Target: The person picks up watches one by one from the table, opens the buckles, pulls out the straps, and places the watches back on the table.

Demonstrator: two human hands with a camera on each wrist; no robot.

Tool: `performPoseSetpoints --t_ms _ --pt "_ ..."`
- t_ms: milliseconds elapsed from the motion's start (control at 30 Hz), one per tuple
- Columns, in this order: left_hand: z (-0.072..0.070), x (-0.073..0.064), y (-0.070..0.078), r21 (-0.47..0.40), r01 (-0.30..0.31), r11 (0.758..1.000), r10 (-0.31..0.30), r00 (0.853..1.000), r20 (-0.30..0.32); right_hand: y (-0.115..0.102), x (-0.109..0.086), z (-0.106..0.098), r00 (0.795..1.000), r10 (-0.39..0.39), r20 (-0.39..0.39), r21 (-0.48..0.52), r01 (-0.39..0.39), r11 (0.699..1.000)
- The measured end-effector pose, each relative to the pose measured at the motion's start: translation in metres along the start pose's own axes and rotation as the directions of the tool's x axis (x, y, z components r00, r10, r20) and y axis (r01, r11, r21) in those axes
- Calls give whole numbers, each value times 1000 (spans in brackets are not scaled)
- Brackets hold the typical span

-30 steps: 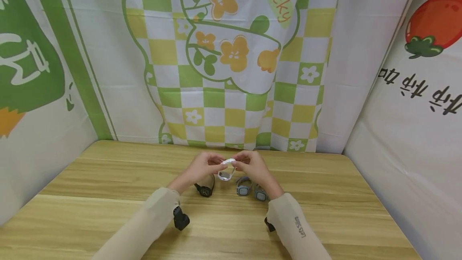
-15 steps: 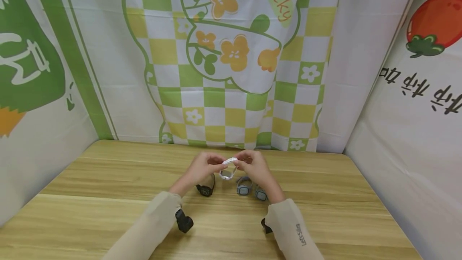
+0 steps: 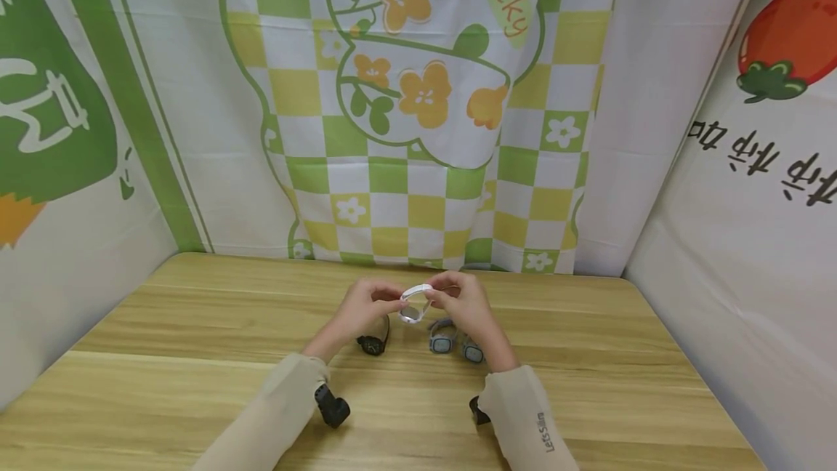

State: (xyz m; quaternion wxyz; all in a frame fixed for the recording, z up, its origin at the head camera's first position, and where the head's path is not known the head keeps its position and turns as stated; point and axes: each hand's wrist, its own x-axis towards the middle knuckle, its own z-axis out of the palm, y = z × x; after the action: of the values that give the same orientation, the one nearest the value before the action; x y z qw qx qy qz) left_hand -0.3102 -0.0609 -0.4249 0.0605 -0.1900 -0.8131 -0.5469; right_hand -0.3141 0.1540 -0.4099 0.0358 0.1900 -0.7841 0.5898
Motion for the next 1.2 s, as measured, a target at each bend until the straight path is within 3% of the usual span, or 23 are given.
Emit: performPoseSetpoints --t_ms 333,500,867,1200 --pt "0 -3 -1 -11 22 1000 -22 1000 14 -1 -3 0 1000 -9 15 11 9 1000" --pt "0 -3 3 -63 39 997 -39 999 14 0 -3 1 1000 -8 22 0 8 1000" --pt "3 -4 5 -52 -41 998 41 999 2 3 -6 1 999 -26 45 0 26 1000" --pt "6 -5 7 -32 -43 999 43 999 3 2 -7 0 998 -22 61 -5 22 1000"
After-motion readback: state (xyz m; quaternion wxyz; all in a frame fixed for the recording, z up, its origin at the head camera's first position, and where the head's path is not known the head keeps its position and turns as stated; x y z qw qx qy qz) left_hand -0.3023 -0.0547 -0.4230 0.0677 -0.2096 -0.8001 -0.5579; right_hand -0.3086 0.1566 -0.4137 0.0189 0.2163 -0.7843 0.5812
